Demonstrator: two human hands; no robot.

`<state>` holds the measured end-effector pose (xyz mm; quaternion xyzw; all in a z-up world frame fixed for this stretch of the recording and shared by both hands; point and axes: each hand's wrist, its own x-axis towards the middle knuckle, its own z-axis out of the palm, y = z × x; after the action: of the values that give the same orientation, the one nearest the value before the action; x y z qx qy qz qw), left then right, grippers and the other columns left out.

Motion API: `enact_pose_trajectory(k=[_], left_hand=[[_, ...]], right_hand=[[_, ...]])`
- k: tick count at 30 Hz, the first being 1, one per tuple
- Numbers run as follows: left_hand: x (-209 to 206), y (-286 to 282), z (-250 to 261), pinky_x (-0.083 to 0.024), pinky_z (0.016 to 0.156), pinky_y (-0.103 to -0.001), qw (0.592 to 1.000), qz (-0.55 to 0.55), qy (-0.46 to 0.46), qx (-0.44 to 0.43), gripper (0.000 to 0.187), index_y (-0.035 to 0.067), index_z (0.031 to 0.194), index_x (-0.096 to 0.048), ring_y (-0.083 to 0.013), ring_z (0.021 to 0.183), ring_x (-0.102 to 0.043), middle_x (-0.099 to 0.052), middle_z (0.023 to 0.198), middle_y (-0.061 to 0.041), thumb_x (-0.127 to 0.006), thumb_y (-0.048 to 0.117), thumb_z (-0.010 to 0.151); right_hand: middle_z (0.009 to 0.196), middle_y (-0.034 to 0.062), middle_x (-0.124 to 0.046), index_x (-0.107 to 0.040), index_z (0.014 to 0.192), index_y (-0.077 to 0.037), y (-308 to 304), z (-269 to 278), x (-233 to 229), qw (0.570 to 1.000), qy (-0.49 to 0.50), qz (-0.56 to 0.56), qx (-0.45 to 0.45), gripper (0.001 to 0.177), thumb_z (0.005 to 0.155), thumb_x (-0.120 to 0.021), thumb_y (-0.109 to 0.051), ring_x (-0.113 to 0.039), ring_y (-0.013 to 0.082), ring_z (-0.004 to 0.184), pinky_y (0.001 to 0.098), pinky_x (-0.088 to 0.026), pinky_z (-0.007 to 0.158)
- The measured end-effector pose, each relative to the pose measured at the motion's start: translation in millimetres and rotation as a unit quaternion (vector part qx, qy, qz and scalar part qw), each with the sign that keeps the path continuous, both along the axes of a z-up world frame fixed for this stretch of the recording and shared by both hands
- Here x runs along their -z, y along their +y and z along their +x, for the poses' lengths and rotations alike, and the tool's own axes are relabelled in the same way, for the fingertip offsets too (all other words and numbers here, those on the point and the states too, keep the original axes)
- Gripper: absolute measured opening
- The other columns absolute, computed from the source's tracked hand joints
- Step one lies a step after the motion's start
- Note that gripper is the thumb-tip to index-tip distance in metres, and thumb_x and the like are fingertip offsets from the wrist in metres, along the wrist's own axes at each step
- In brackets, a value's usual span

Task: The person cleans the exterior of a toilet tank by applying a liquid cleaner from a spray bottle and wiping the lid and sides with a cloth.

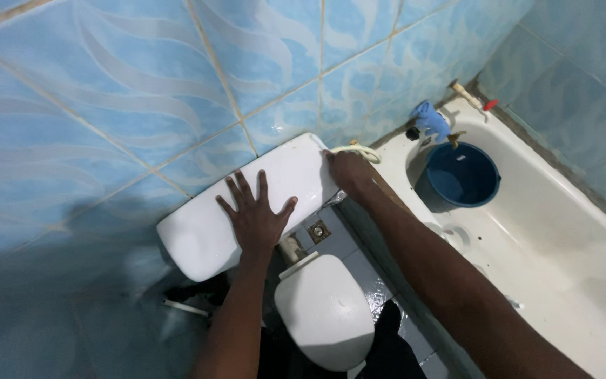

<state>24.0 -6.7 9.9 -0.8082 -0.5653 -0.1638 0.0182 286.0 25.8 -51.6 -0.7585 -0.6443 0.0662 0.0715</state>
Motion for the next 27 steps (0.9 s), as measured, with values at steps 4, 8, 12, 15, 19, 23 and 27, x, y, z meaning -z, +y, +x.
enact_pose_trajectory(k=[4, 8, 12, 15, 19, 23, 27], left_hand=[[-2.2, -1.1, 1.0, -0.01, 0.117, -0.074, 1.0, -0.013, 0.015, -0.008, 0.098, 0.017, 0.158, -0.038, -0.047, 0.154, -0.013, -0.022, 0.165, -0.029, -0.053, 0.081, 0.085], [-3.0, 0.0, 1.1, -0.008, 0.118, -0.072, 0.999, -0.03, 0.022, -0.012, 0.099, 0.019, 0.159, -0.035, -0.0457, 0.155, -0.01, -0.018, 0.167, -0.027, -0.052, 0.081, 0.085], [0.0, 4.7, 0.7, -0.006, 0.116, -0.072, 0.999, -0.039, 0.01, -0.007, 0.1, 0.017, 0.158, -0.035, -0.0458, 0.153, -0.008, -0.016, 0.165, -0.028, -0.054, 0.081, 0.083], [4.1, 5.1, -0.4, -0.005, 0.116, -0.072, 0.999, -0.031, -0.008, -0.001, 0.1, 0.017, 0.157, -0.037, -0.0459, 0.153, -0.008, -0.016, 0.165, -0.027, -0.056, 0.081, 0.082], [16.6, 1.7, -5.3, -0.004, 0.118, -0.073, 0.999, -0.026, -0.035, 0.009, 0.101, 0.017, 0.158, -0.038, -0.0457, 0.155, -0.009, -0.018, 0.167, -0.027, -0.059, 0.081, 0.083], [27.5, 16.9, -40.3, -0.006, 0.121, -0.069, 0.986, -0.06, -0.133, 0.076, 0.1, 0.014, 0.156, -0.039, -0.0411, 0.158, -0.016, -0.021, 0.169, -0.025, -0.061, 0.076, 0.081], [31.9, -22.0, -111.8, -0.016, 0.116, -0.07, 0.974, -0.106, -0.14, -0.144, 0.09, 0.021, 0.159, -0.037, -0.0424, 0.155, -0.017, -0.023, 0.168, -0.022, -0.07, 0.064, 0.087]], right_hand=[[0.09, 0.0226, -0.076, -0.074, 0.092, -0.002, 8.5, -10.5, -27.4, 0.982, 0.123, -0.09, 0.109, 0.071, 0.111, -0.028, -0.052, -0.074, 0.0387, 0.082, 0.0539, -0.056, 0.082], [0.091, 0.0251, -0.074, -0.071, 0.098, 0.0, 16.0, -8.8, -33.1, 0.982, 0.129, -0.056, 0.13, 0.069, 0.108, -0.031, -0.055, -0.073, 0.0419, 0.085, 0.0544, -0.056, 0.08], [0.088, 0.0229, -0.076, -0.073, 0.093, -0.002, 20.3, -18.7, -39.7, 0.974, 0.157, -0.101, 0.132, 0.07, 0.109, -0.028, -0.054, -0.076, 0.0383, 0.08, 0.0524, -0.058, 0.077], [0.086, 0.0219, -0.077, -0.076, 0.092, -0.003, 14.4, -40.7, -33.9, 0.987, 0.114, -0.082, 0.071, 0.068, 0.11, -0.03, -0.05, -0.077, 0.0364, 0.076, 0.0495, -0.061, 0.074], [0.089, 0.0205, -0.076, -0.077, 0.095, -0.007, 14.4, -60.6, -13.5, 0.998, 0.038, -0.043, 0.004, 0.055, 0.105, -0.039, -0.045, -0.075, 0.0378, 0.078, 0.0525, -0.06, 0.071], [0.091, 0.0228, -0.075, -0.074, 0.098, -0.003, 23.8, -21.4, -6.4, 0.996, 0.048, -0.052, 0.051, 0.057, 0.11, -0.036, -0.044, -0.074, 0.042, 0.082, 0.0556, -0.058, 0.076], [0.093, 0.0251, -0.075, -0.075, 0.097, -0.001, 22.8, -35.9, -3.8, 0.988, 0.055, -0.067, 0.128, 0.062, 0.11, -0.037, -0.048, -0.073, 0.0434, 0.088, 0.0553, -0.058, 0.08]])
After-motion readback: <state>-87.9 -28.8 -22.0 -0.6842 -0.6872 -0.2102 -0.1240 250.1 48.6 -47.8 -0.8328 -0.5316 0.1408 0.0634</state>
